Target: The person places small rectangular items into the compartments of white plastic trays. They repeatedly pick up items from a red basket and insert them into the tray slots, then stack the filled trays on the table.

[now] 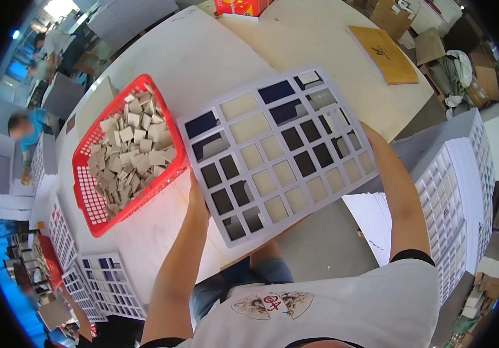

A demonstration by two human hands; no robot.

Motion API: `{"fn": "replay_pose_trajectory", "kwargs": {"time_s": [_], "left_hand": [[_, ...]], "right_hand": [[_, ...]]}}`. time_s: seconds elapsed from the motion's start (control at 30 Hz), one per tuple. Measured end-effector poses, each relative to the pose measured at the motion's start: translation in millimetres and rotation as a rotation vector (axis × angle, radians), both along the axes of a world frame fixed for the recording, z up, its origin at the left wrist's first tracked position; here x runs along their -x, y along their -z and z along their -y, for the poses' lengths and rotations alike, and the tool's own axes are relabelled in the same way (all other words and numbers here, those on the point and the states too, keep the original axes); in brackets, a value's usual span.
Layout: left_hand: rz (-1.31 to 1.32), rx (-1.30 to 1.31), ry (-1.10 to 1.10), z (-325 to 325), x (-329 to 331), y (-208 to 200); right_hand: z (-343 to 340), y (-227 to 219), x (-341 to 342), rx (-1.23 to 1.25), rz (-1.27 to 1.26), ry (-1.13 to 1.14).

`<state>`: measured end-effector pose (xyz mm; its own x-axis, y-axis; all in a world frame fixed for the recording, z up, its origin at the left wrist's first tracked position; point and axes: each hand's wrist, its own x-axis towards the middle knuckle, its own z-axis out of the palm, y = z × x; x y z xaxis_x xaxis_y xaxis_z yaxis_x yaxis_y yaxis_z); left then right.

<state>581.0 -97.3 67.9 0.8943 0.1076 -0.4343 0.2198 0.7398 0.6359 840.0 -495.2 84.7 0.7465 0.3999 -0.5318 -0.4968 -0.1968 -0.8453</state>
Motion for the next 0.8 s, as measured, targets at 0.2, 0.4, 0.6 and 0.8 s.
{"fn": "replay_pose_trajectory", "kwargs": {"time_s": [0.2,0.4,0.6,0.8], "left_hand": [[0.060,-0.059,-0.035,41,-18,-43],[0.273,-0.178,-0.155,36,-52,-54],[0.410,-0.362,-0.197,-23,-63,17],[0.459,-1.027,-0.256,1,-78,56]], "right_hand": [[51,-6,16,-0.141,0.090,0.176],[124,-45,-3,-0.311,0.267,0.385],[149,-1,-16,-0.425,0.336,0.509],[140,83,14,-0.512,0.395,0.633]]}}
